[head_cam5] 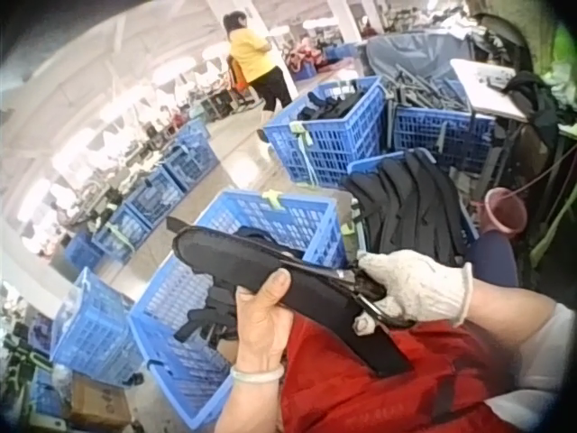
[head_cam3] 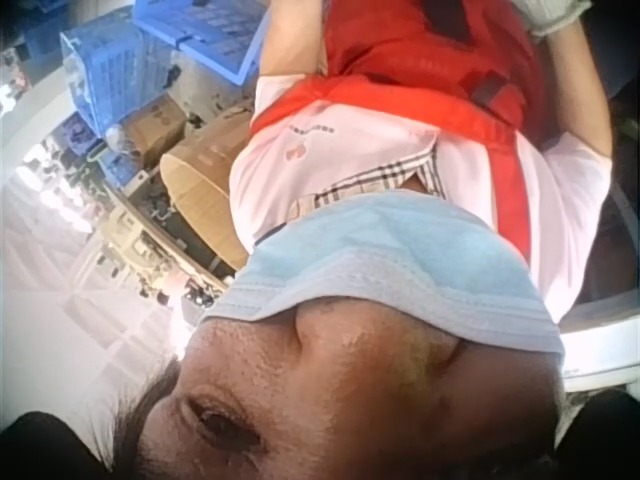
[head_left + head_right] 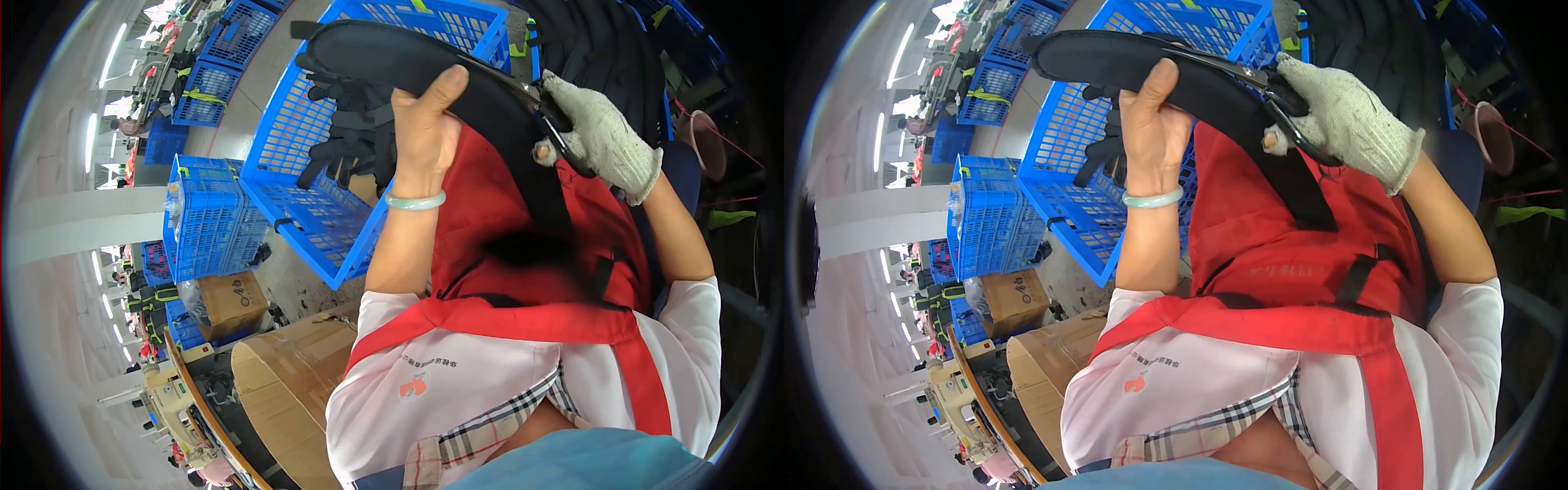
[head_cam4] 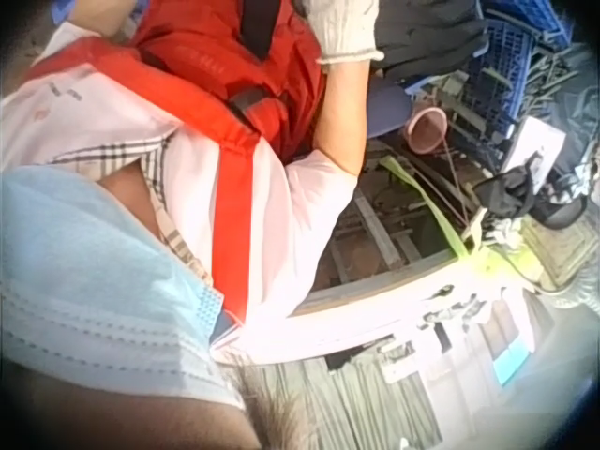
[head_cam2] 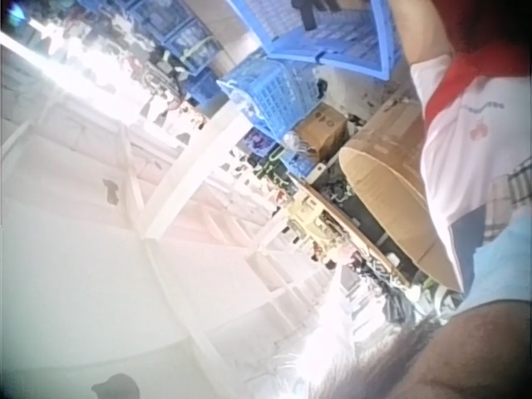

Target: Using scissors to trim excess fabric or rubber material from black curved components, possibly part of sports gear or footwear production.

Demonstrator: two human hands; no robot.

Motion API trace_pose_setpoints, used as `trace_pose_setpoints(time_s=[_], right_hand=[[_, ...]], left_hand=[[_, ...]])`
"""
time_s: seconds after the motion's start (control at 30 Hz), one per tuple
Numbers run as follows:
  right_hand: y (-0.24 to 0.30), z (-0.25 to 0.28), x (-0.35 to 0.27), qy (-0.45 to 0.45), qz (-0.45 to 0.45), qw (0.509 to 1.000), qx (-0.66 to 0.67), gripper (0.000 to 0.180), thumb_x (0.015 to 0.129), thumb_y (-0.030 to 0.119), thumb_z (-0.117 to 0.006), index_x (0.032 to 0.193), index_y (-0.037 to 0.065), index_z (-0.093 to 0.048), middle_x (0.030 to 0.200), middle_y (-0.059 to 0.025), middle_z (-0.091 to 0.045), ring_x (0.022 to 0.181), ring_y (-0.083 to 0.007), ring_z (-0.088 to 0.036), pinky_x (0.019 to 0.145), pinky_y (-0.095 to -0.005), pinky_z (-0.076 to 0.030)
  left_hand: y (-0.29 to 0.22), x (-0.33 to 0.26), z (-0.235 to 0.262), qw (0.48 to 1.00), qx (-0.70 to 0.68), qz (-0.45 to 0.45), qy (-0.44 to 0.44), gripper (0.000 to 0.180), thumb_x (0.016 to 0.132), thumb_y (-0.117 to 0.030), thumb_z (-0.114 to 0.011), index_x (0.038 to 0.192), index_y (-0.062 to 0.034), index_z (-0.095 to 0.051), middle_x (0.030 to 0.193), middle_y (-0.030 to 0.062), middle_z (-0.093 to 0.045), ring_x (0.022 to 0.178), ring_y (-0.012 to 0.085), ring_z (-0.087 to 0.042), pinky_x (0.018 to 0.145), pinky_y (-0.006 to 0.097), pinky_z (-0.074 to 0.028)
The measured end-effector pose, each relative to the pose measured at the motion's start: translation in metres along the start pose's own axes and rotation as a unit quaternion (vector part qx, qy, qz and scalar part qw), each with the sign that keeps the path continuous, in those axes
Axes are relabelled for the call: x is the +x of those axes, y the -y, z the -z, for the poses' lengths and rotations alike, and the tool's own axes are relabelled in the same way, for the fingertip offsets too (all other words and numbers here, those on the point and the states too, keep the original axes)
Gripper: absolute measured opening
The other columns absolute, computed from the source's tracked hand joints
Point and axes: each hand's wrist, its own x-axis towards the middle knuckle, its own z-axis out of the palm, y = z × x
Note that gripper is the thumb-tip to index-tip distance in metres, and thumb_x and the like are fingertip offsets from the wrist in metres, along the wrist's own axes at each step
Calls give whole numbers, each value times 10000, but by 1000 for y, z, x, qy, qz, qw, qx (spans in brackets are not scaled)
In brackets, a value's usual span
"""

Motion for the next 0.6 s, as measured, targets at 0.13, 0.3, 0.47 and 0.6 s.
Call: trace_pose_setpoints(time_s=[0.13,0.3,0.47,0.6], right_hand=[[3,4,3,-31,82,996,-21,659,661,527,-773,970,-11,-551,728,-178,-555,687,-372,-563,642,-400,-453],[9,11,6,51,-34,998,-10,692,653,539,-771,1005,-13,-549,752,-197,-569,729,-395,-585,653,-416,-457],[10,11,11,23,-6,1000,15,679,668,533,-767,1001,-15,-545,710,-175,-545,664,-341,-564,628,-390,-453],[5,13,9,-31,71,997,-17,638,685,504,-766,985,-16,-549,687,-166,-537,640,-320,-556,615,-383,-449]], left_hand=[[-1,0,-6,1000,-19,12,9,274,785,65,-676,1039,-23,-625,991,70,-660,895,174,-644,851,314,-519],[-1,-1,-9,1000,-21,10,8,254,787,62,-674,1024,-20,-635,982,72,-664,890,172,-645,848,315,-520],[1,-1,-8,1000,-2,8,11,246,790,51,-677,1023,-19,-641,972,60,-670,888,162,-643,850,306,-517],[3,-1,-18,1000,-10,14,26,245,791,49,-676,1025,-16,-641,993,59,-670,903,156,-644,853,298,-516]])
